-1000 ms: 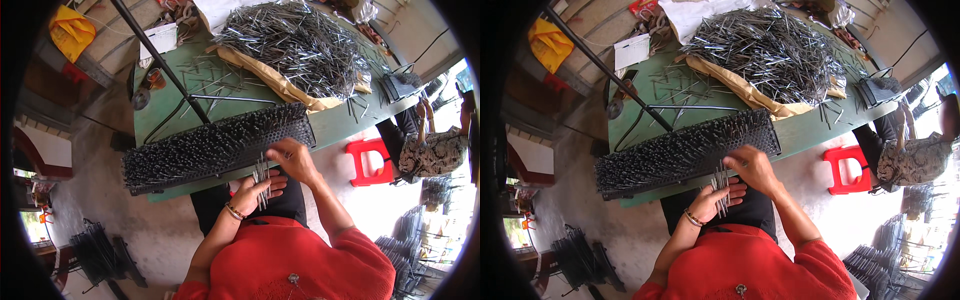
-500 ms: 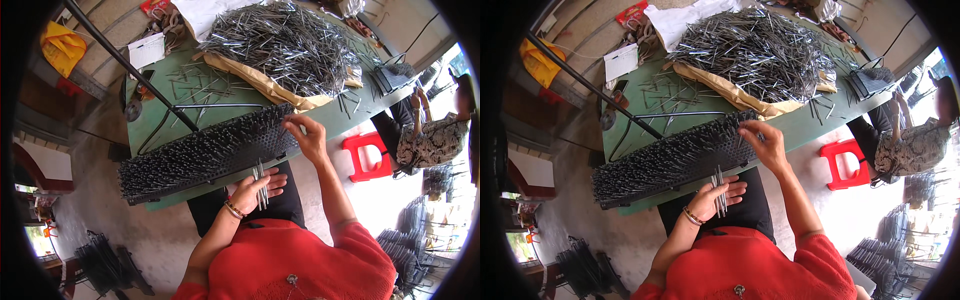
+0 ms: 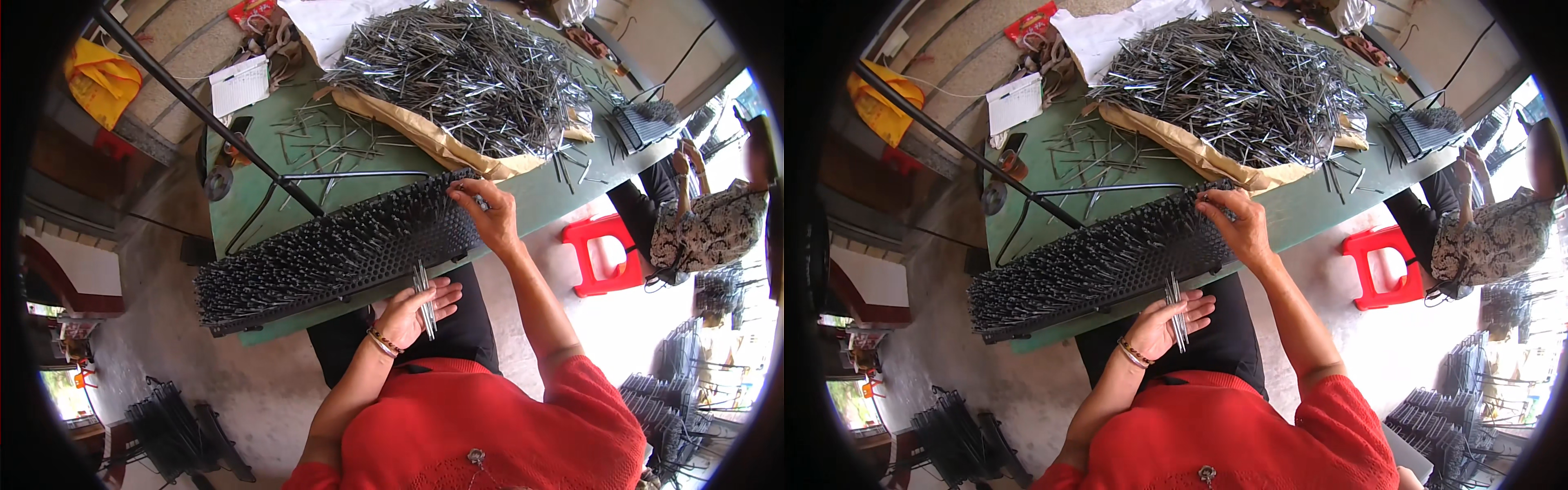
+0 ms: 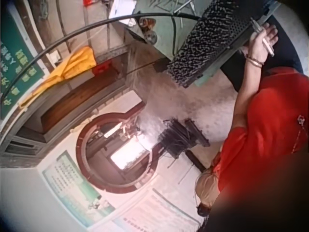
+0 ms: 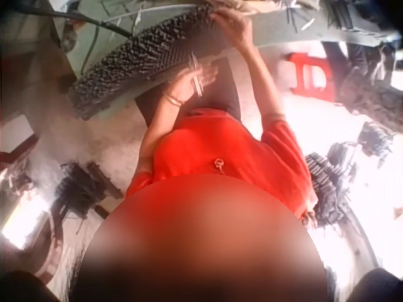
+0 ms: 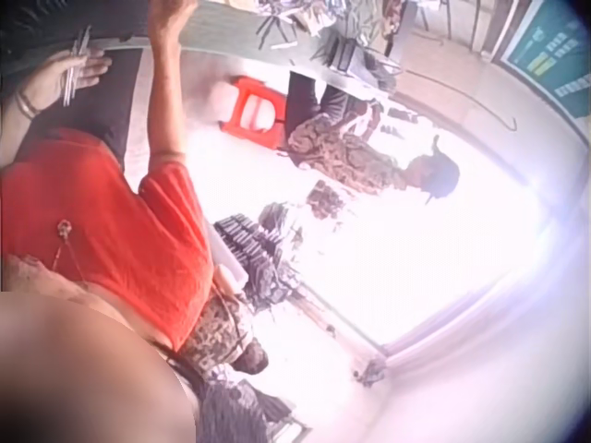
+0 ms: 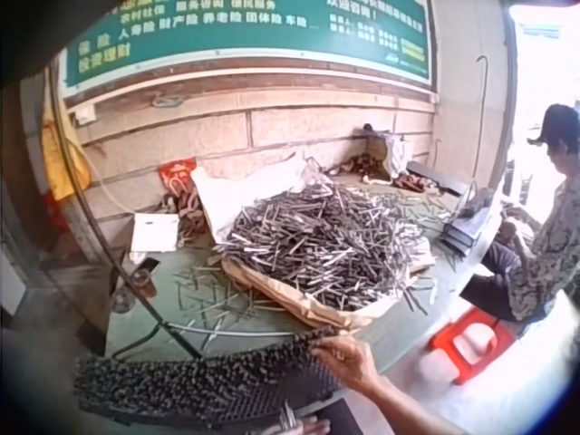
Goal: The recorder is picking up metal pins from a large pile and inserting them individually into a black grid assembly board.
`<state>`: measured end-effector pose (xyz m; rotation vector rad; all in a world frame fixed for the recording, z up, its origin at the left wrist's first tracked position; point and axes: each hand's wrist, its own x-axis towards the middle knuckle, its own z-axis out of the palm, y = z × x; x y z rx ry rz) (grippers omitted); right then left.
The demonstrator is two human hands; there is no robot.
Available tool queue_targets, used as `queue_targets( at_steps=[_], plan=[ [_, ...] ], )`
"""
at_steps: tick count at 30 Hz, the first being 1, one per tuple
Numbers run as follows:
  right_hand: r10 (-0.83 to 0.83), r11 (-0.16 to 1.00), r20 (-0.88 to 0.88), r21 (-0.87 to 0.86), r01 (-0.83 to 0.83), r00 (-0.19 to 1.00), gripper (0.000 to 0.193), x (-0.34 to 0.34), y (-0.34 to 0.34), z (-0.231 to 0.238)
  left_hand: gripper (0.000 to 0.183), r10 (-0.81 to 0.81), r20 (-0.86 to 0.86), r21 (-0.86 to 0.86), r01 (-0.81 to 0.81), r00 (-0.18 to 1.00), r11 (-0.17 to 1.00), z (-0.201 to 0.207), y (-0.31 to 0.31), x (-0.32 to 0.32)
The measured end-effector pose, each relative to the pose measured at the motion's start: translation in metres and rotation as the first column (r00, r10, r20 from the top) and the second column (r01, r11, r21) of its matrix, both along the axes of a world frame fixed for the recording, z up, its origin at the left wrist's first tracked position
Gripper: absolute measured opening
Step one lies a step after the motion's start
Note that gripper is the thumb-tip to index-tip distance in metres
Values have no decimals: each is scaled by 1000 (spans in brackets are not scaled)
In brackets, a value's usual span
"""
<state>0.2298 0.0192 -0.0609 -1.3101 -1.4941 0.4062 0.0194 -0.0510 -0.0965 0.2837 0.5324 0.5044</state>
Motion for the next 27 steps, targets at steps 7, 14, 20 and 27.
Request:
queue_targets(
  at_steps=[7, 14, 20, 27],
  plan=[
    [-12, 999, 23, 33, 11, 1000, 15, -2, -1, -5, 35, -95, -79, 16, 96, 992, 995, -2, -2, -5],
    [-9, 999, 54, 31, 7, 998, 14, -5, -6, -9, 41, -121, 66, -71, 126, 990, 990, -4, -4, -6],
    [-76, 995, 83, 67, 71, 994, 15, -5, -7, -13, 37, -67, 46, -60, 70, 997, 996, -14, -6, -6],
    [-86, 993, 230, 100, 64, 969, 23, -7, -7, -13, 32, -31, 7, -9, 31, 999, 999, -9, -8, -7]
  ],
)
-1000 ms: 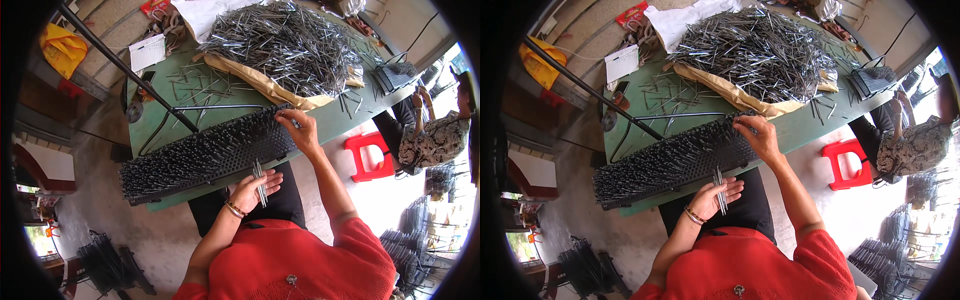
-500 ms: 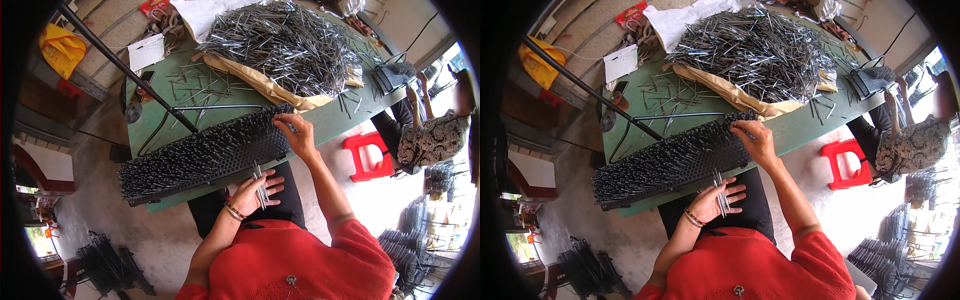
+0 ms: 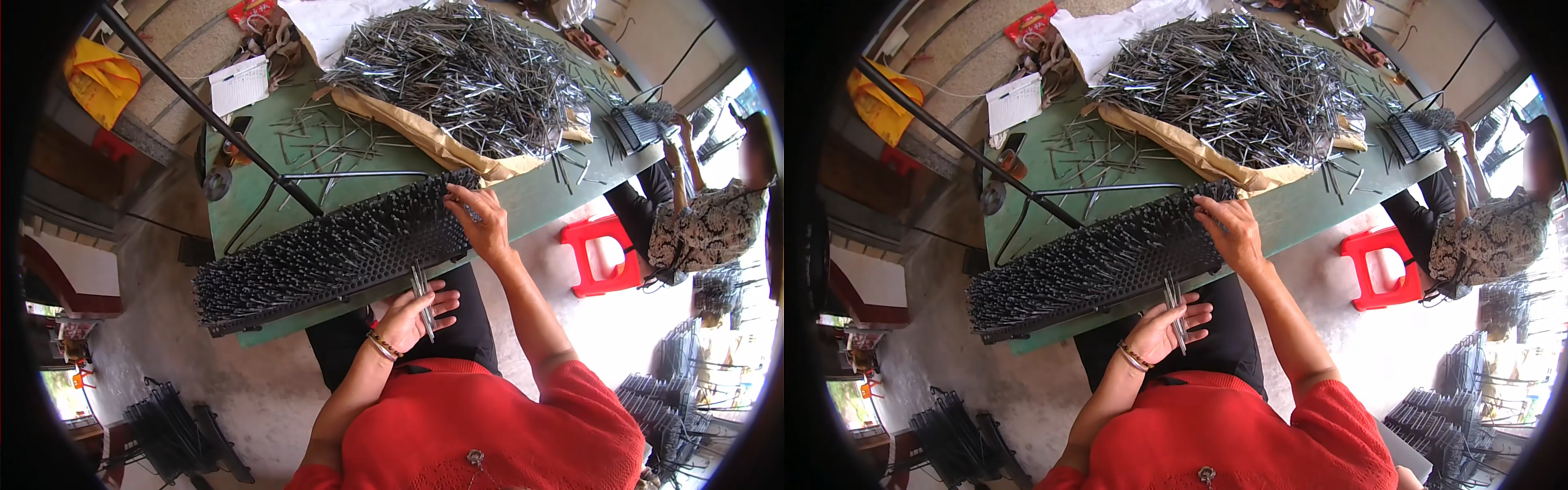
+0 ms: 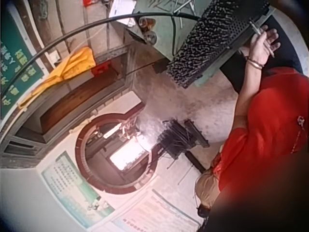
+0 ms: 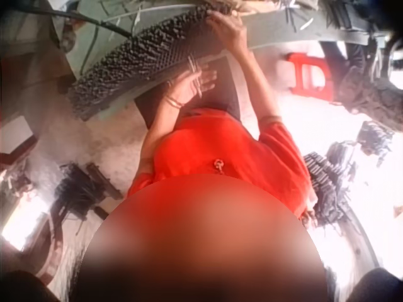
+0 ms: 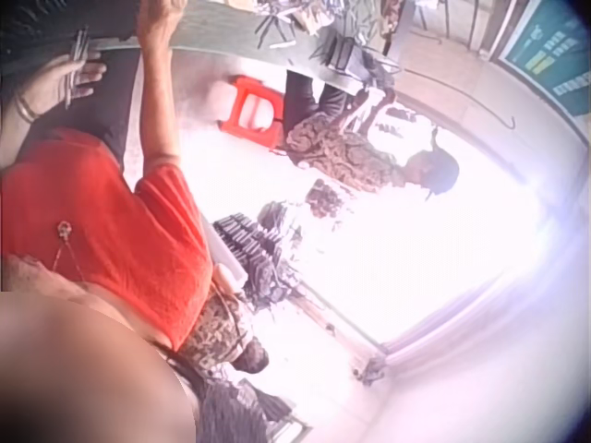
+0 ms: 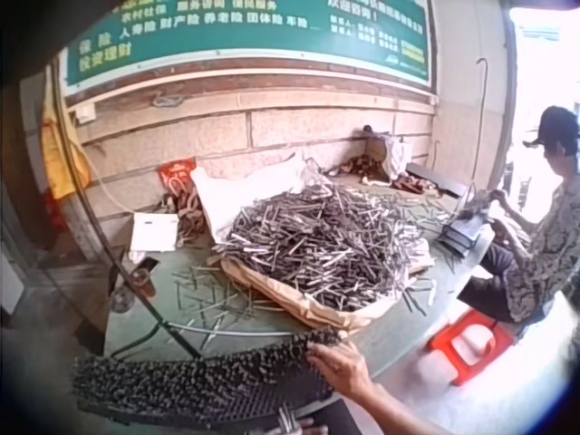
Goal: The recorder is picking up metal pins from a large pile and inserting them individually into a black grid assembly board.
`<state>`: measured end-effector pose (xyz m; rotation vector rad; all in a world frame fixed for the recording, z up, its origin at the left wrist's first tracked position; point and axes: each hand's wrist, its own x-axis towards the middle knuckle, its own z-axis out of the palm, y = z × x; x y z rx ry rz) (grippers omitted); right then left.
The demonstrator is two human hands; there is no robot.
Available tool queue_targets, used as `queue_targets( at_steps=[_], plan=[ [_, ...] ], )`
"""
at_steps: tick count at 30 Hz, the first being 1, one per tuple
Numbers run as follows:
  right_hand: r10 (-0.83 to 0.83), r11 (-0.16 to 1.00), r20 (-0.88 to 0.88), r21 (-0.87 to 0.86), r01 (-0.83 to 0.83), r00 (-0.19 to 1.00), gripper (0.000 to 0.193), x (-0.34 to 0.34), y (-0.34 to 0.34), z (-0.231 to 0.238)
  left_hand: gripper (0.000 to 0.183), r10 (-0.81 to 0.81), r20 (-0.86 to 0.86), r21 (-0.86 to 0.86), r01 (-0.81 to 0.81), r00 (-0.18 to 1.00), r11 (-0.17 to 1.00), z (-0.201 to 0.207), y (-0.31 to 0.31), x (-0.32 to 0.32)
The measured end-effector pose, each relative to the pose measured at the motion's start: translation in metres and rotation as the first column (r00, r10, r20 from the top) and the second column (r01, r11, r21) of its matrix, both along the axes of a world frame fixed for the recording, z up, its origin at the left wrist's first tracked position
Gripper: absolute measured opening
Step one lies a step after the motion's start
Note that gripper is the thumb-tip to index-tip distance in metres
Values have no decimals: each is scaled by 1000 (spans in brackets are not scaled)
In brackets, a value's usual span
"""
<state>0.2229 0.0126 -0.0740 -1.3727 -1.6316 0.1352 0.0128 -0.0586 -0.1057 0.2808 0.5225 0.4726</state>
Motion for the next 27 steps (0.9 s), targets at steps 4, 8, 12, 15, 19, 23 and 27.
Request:
queue_targets(
  at_steps=[4, 8, 12, 15, 19, 23, 27],
  plan=[
    [55, 992, 150, 105, -71, 987, 29, 0, -1, -6, 30, 31, -48, 27, -30, 998, 999, -3, -4, 2],
    [67, 990, 185, 109, -88, 981, 29, -1, -3, -7, 30, 35, -102, 94, -26, 994, 995, -6, -6, 1],
    [31, 995, 182, 89, -48, 983, 27, -3, -4, -4, 31, -16, -99, 92, 25, 995, 995, 0, -6, 1],
    [14, 997, 196, 66, -27, 980, 26, -4, -3, 1, 33, -60, -162, 61, 71, 985, 996, 11, -5, 1],
    [36, 998, 220, 45, -47, 975, 26, -6, -1, 6, 35, -72, -153, 39, 79, 986, 996, 8, -6, 2],
    [-3, 997, 204, 79, -14, 979, 22, -9, -10, 16, 36, -35, -107, 79, 43, 994, 996, 10, -4, 1],
    [145, 959, -194, -215, -186, 970, 18, -20, -32, 34, 38, -19, -87, 164, 33, 996, 986, 19, 0, 1]
  ],
)
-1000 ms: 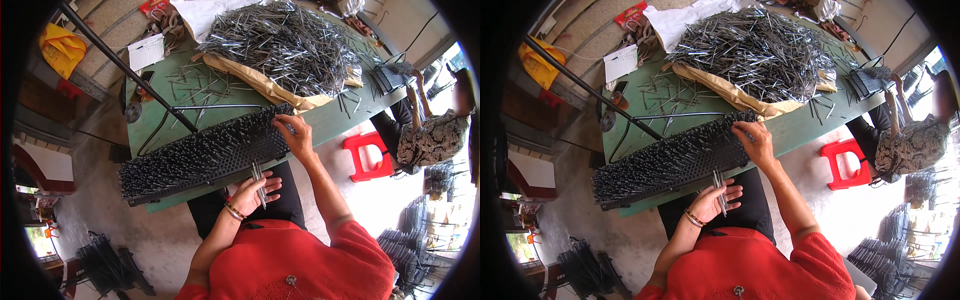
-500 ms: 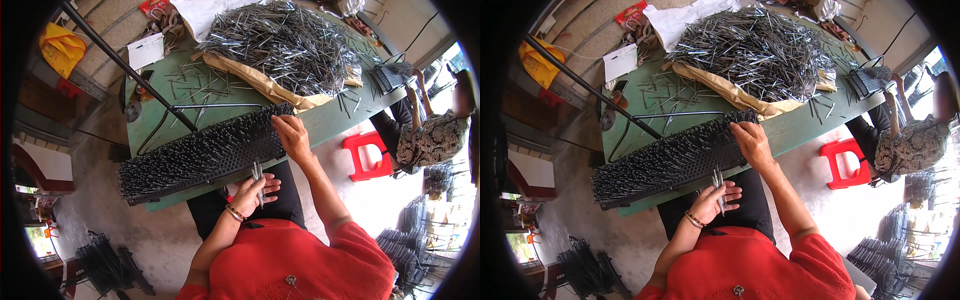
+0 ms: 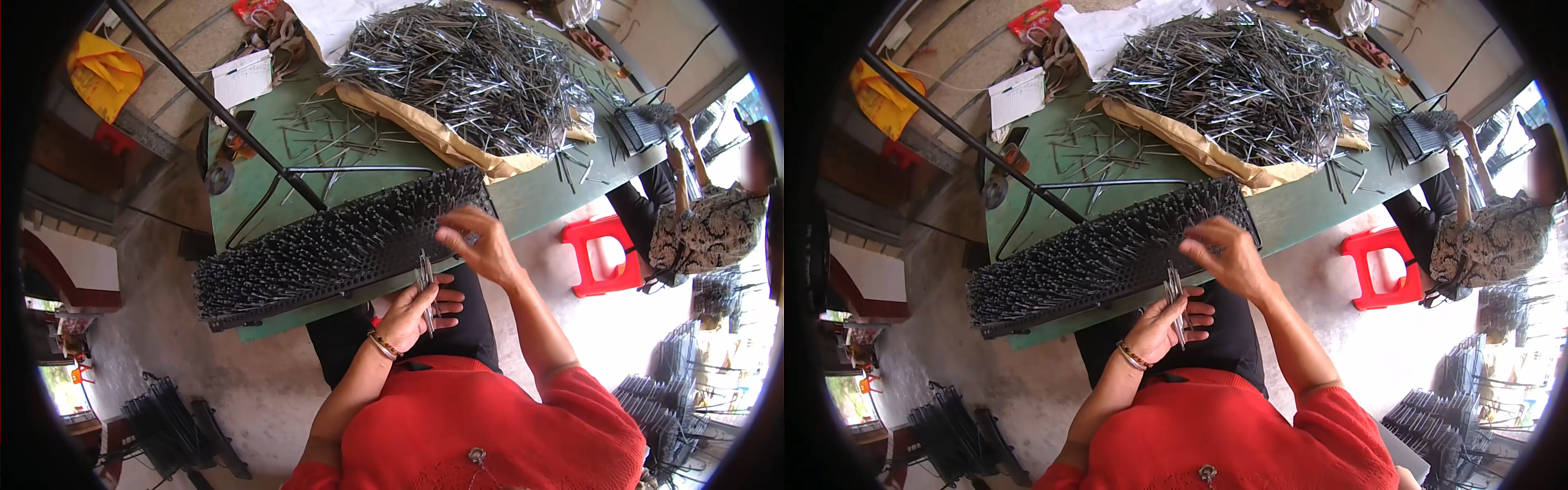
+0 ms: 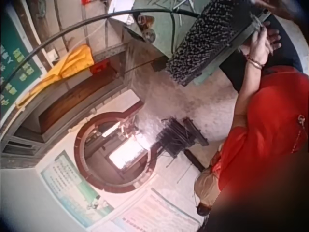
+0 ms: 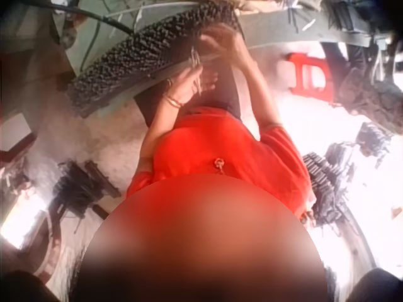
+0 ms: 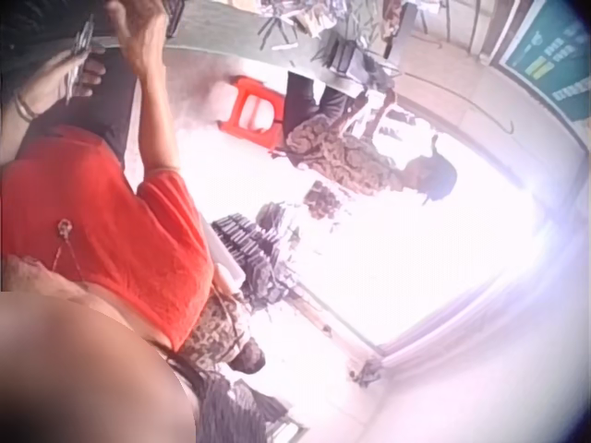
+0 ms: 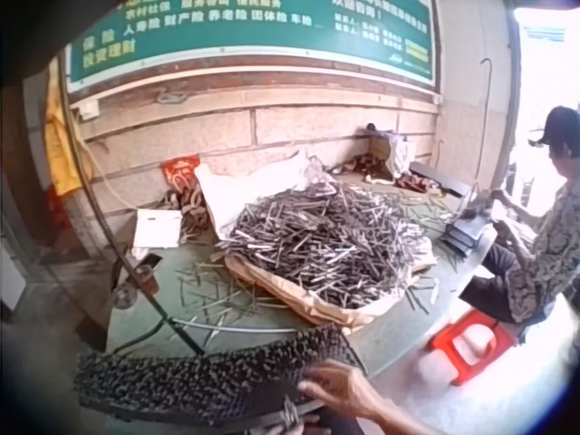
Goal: The recorder is picking up metal pins from a large pile and inserting them individually into a black grid assembly board.
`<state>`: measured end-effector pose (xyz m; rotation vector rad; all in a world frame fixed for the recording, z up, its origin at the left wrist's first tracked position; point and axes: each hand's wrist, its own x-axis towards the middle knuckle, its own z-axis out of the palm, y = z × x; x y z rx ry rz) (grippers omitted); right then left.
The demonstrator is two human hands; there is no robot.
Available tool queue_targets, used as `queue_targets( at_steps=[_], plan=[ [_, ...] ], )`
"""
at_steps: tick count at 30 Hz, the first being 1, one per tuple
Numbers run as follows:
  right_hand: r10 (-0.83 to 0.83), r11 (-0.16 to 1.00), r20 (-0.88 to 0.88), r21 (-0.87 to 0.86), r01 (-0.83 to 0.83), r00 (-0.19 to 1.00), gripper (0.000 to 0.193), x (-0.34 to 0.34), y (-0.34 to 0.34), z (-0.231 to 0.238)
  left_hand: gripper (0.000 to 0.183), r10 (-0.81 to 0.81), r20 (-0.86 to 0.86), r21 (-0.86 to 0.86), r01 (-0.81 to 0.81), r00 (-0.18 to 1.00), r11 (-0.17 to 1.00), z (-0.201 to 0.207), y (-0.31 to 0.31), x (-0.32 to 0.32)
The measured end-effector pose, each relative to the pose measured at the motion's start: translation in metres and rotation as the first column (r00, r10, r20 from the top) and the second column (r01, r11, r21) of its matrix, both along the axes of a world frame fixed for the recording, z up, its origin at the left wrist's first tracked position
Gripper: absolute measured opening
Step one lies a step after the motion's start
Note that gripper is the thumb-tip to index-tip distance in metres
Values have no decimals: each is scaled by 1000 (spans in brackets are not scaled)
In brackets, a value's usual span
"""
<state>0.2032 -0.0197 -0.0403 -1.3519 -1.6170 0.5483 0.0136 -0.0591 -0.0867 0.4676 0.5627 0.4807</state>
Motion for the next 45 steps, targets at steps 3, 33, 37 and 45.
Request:
queue_targets(
  at_steps=[3, 33, 37, 45],
  plan=[
    [182, 885, -199, -393, -248, 963, 30, -6, -13, -2, 39, -38, -10, 62, 38, 999, 997, 7, 1, 2],
    [-235, 958, -123, 137, 252, 964, 15, 47, 43, -20, 28, 57, 13, -118, -55, 998, 991, -10, 3, 8],
    [-188, 964, -94, 171, 201, 978, 15, 51, 44, -29, 29, 45, -4, -115, -45, 999, 992, -12, 2, 8],
    [-142, 937, 69, 332, 111, 988, 16, 49, 41, -28, 29, 17, 5, -124, -16, 1000, 992, -13, 1, 11]
  ],
)
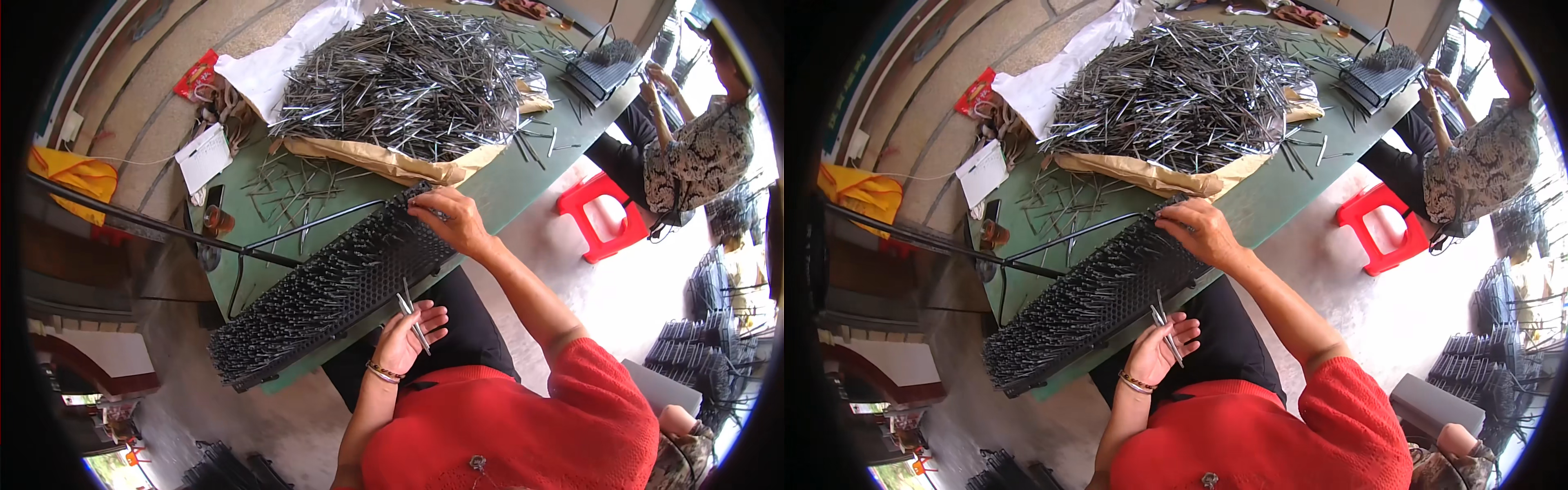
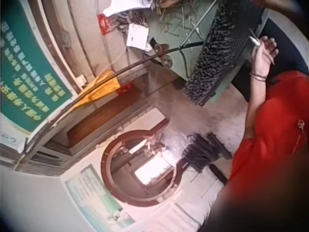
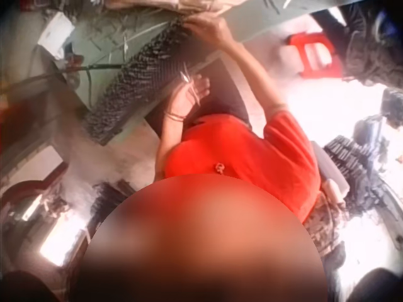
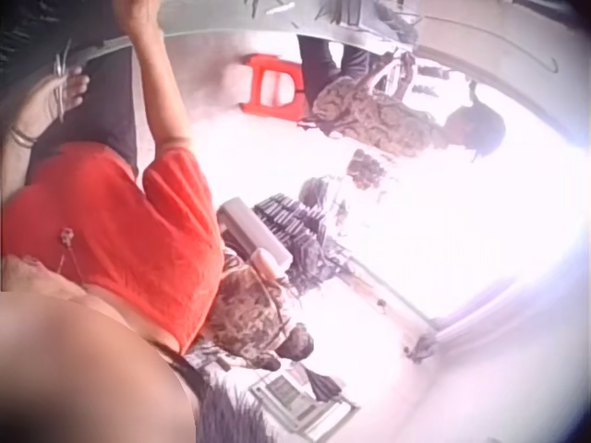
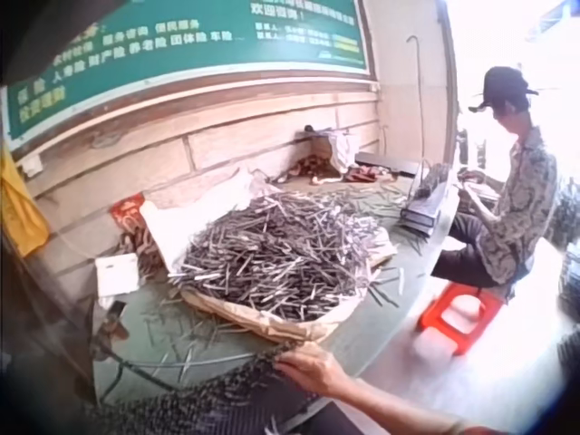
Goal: The recorder is picking up metal pins from a large pile and inserting them individually into a black grid assembly board.
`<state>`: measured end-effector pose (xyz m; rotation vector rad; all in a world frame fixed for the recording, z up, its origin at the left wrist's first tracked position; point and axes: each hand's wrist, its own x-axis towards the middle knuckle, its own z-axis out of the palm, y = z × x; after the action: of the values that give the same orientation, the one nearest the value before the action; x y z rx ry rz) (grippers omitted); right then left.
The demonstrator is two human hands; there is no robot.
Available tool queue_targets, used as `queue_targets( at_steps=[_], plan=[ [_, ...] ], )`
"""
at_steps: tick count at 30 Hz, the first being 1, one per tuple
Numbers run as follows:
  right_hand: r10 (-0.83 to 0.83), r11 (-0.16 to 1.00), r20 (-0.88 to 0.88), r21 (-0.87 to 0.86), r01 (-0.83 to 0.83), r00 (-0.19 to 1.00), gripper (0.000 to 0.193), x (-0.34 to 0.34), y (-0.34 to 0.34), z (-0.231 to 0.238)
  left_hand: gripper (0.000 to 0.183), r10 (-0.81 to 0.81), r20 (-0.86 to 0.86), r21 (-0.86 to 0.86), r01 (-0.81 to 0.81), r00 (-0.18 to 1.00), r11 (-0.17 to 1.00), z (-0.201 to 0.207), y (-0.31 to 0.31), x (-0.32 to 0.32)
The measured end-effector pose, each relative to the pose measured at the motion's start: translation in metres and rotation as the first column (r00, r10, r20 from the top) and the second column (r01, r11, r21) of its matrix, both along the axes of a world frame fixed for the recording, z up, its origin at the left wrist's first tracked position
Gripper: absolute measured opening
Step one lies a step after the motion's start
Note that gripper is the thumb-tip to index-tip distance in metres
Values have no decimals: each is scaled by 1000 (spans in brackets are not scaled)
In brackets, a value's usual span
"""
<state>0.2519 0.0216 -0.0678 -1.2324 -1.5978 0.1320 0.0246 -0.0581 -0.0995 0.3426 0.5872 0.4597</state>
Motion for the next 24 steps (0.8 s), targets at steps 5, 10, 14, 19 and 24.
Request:
queue_targets(
  at_steps=[5, 10, 14, 19, 24],
  plan=[
    [-20, 1000, -65, -12, 19, 998, 14, -3, 2, -6, 29, 2, -3, -5, -2, 1000, 1000, 0, 0, -1],
    [-40, 999, -14, 3, 40, 999, 15, -7, 2, -9, 30, 7, 14, -17, -6, 1000, 1000, -4, 0, -3],
    [-42, 999, 30, -2, 42, 999, 19, -9, 0, -4, 32, 16, 9, 7, -16, 1000, 1000, -2, 0, -3],
    [83, 992, 251, 67, -103, 965, 25, -5, 2, -7, 32, 19, -19, 59, -18, 1000, 998, 1, 0, -3],
    [107, 993, 257, 27, -118, 960, 23, -7, 1, -8, 32, 10, -26, 55, -9, 1000, 998, 0, -2, -3]
  ],
)
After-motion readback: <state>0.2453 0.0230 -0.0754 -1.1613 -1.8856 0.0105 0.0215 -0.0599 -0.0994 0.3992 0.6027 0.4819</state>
